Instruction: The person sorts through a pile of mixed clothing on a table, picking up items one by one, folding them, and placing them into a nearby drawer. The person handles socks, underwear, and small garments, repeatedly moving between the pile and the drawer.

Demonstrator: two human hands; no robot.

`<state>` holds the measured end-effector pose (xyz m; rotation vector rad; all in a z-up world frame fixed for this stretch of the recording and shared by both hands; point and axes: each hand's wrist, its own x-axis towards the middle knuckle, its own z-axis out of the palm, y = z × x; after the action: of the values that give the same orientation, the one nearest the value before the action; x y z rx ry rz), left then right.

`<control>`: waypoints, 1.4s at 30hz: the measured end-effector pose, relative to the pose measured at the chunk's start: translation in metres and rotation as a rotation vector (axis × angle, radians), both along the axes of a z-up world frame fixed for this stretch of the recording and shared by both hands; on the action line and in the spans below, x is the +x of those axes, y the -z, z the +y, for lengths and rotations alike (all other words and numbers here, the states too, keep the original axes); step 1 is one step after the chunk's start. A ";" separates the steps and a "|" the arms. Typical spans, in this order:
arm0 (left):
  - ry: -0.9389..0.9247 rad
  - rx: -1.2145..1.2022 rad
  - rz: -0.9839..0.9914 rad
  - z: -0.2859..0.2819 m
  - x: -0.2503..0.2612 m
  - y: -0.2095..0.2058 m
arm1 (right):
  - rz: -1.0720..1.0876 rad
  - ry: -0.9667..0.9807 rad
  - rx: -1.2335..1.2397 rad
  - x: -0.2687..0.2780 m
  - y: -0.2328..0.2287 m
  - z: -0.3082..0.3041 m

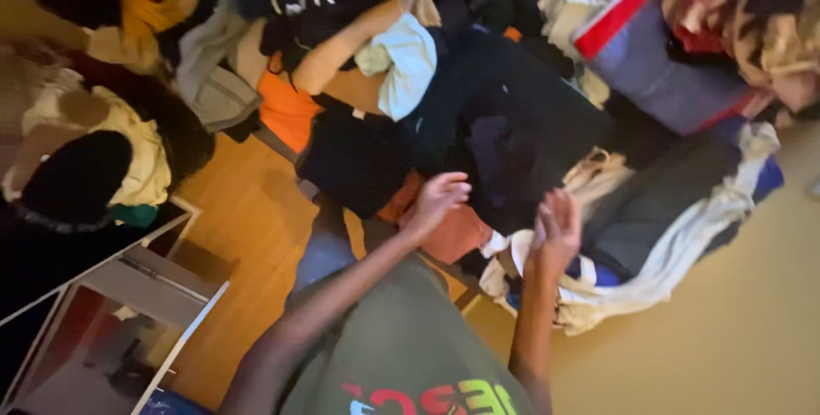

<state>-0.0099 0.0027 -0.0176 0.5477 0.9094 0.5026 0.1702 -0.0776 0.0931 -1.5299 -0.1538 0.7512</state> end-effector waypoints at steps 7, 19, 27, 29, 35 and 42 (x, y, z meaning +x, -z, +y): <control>-0.436 0.442 0.647 0.140 -0.050 0.106 | -0.138 -0.103 -0.009 -0.052 -0.050 0.031; -0.137 0.843 0.369 0.178 -0.091 -0.025 | -0.107 -0.343 0.071 -0.136 -0.063 0.086; 0.071 1.427 0.308 0.126 -0.219 -0.234 | -0.122 -0.683 0.206 -0.226 -0.118 0.095; 0.080 1.494 0.254 0.114 -0.243 -0.261 | 0.008 -0.783 0.297 -0.244 -0.124 0.093; 0.156 0.787 -0.028 0.078 -0.300 -0.290 | -0.025 -1.031 0.295 -0.265 -0.136 0.090; -0.093 0.488 -0.181 0.034 -0.336 -0.298 | 0.225 -1.059 0.355 -0.308 -0.140 0.049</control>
<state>-0.3461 0.0368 0.2802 0.8885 0.6388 0.8545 -0.1382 -0.0287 0.2329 -0.9369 -0.9196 1.6118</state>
